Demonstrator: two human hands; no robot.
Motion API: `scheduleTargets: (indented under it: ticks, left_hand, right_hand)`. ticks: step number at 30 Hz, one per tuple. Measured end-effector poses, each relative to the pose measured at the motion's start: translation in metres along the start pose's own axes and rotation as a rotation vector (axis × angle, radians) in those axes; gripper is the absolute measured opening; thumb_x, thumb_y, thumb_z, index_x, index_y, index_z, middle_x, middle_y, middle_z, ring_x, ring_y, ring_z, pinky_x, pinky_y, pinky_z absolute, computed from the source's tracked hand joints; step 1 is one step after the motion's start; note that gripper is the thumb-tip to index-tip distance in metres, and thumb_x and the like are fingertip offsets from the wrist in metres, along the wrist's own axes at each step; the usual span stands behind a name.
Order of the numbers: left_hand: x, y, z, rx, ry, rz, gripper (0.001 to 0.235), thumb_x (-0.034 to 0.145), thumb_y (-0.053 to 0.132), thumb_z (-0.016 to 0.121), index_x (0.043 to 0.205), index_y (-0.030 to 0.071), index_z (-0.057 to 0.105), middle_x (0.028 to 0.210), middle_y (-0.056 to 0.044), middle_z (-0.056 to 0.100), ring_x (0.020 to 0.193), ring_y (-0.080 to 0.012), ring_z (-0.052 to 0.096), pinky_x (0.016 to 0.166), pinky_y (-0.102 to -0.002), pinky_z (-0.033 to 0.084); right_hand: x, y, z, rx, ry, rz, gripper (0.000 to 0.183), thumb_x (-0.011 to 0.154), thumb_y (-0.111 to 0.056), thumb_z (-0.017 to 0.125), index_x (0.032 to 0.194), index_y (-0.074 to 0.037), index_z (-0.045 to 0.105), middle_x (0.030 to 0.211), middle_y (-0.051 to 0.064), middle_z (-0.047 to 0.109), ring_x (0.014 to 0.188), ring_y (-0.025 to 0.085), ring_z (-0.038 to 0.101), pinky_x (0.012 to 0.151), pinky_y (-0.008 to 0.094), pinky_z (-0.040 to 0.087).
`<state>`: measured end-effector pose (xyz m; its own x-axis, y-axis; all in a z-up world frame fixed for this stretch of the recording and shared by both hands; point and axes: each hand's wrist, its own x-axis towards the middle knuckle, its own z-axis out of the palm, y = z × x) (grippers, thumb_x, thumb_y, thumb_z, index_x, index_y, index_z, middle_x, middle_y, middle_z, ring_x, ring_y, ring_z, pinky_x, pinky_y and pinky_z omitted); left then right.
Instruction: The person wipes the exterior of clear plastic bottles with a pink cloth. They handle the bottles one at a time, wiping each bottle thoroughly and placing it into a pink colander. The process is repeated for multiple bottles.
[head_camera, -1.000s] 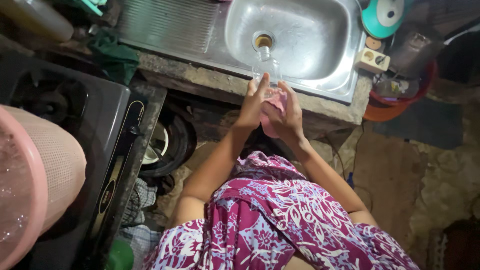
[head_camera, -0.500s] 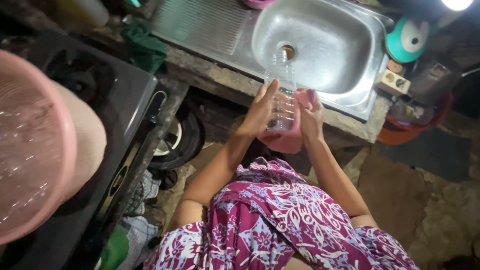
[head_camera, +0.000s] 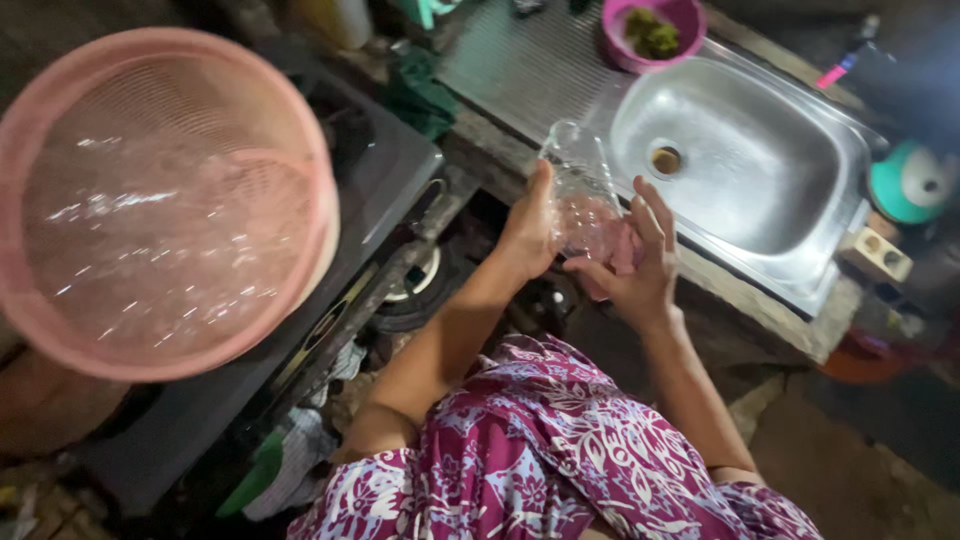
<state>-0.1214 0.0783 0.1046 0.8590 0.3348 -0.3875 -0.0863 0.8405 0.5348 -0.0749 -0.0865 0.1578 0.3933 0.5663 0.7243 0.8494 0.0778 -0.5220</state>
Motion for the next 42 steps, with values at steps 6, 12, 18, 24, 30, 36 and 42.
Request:
scheduleTargets:
  ticks: [6, 12, 18, 24, 30, 36, 42]
  left_hand:
    - [-0.067, 0.064, -0.032, 0.134, -0.068, 0.124, 0.078, 0.104, 0.067, 0.034, 0.148, 0.004, 0.045, 0.116, -0.017, 0.069, 0.092, -0.0237, 0.07, 0.076, -0.037, 0.057]
    - [-0.161, 0.143, -0.078, 0.694, 0.242, 0.534, 0.053, 0.102, 0.045, 0.052, 0.146, 0.014, 0.049, 0.102, -0.017, 0.071, 0.069, -0.0185, 0.064, 0.059, -0.03, 0.054]
    - [-0.269, 0.199, -0.131, 1.355, 0.753, 1.045, 0.034, 0.1, 0.018, 0.069, 0.131, 0.004, 0.066, 0.122, -0.015, 0.07, 0.111, -0.0293, 0.067, 0.097, -0.043, 0.056]
    - [-0.277, 0.214, -0.17, 1.802, 0.922, 0.944, 0.044, 0.088, 0.023, 0.074, 0.128, 0.005, 0.066, 0.137, -0.02, 0.06, 0.13, -0.0405, 0.048, 0.108, -0.059, 0.032]
    - [-0.265, 0.207, -0.192, 1.718, 0.904, 0.89, 0.049, 0.087, 0.023, 0.076, 0.131, 0.008, 0.063, 0.135, -0.013, 0.062, 0.13, -0.0338, 0.052, 0.111, -0.057, 0.032]
    - [-0.262, 0.214, -0.19, 1.66, 0.901, 0.872, 0.063, 0.085, 0.021, 0.078, 0.14, 0.004, 0.053, 0.129, -0.017, 0.061, 0.127, -0.0371, 0.051, 0.111, -0.054, 0.034]
    - [-0.26, 0.216, -0.188, 1.698, 0.885, 0.843, 0.074, 0.084, 0.021, 0.079, 0.149, 0.009, 0.046, 0.133, -0.019, 0.057, 0.13, -0.0393, 0.049, 0.112, -0.055, 0.035]
  right_hand:
    - [0.043, -0.03, 0.034, 0.164, -0.155, -0.101, 0.088, 0.071, -0.024, 0.099, 0.142, -0.006, 0.051, 0.145, 0.015, 0.058, 0.117, 0.033, 0.062, 0.099, 0.045, 0.058]
    - [0.122, -0.068, 0.084, 0.496, -0.163, -0.012, 0.08, 0.083, -0.026, 0.097, 0.145, -0.002, 0.053, 0.136, 0.009, 0.063, 0.119, 0.021, 0.063, 0.105, 0.037, 0.054]
    - [0.186, -0.127, 0.14, 0.403, -0.316, -0.137, 0.081, 0.087, -0.034, 0.095, 0.147, -0.001, 0.051, 0.142, 0.015, 0.064, 0.13, 0.024, 0.062, 0.113, 0.04, 0.049]
    - [0.216, -0.163, 0.245, 0.378, -0.612, -0.099, 0.084, 0.082, -0.042, 0.099, 0.143, -0.004, 0.057, 0.139, 0.012, 0.068, 0.119, 0.025, 0.07, 0.104, 0.038, 0.059]
    - [0.212, -0.178, 0.295, 0.199, -0.704, -0.154, 0.08, 0.072, -0.033, 0.099, 0.136, -0.002, 0.061, 0.128, 0.019, 0.064, 0.114, 0.032, 0.065, 0.096, 0.042, 0.053]
    - [0.196, -0.174, 0.321, 0.007, -0.842, -0.211, 0.078, 0.064, -0.027, 0.097, 0.131, -0.008, 0.063, 0.117, 0.017, 0.067, 0.108, 0.037, 0.064, 0.094, 0.045, 0.05]
    - [0.185, -0.165, 0.344, -0.165, -0.975, -0.229, 0.074, 0.061, -0.022, 0.093, 0.129, -0.017, 0.063, 0.116, 0.011, 0.068, 0.108, 0.035, 0.065, 0.09, 0.047, 0.051]
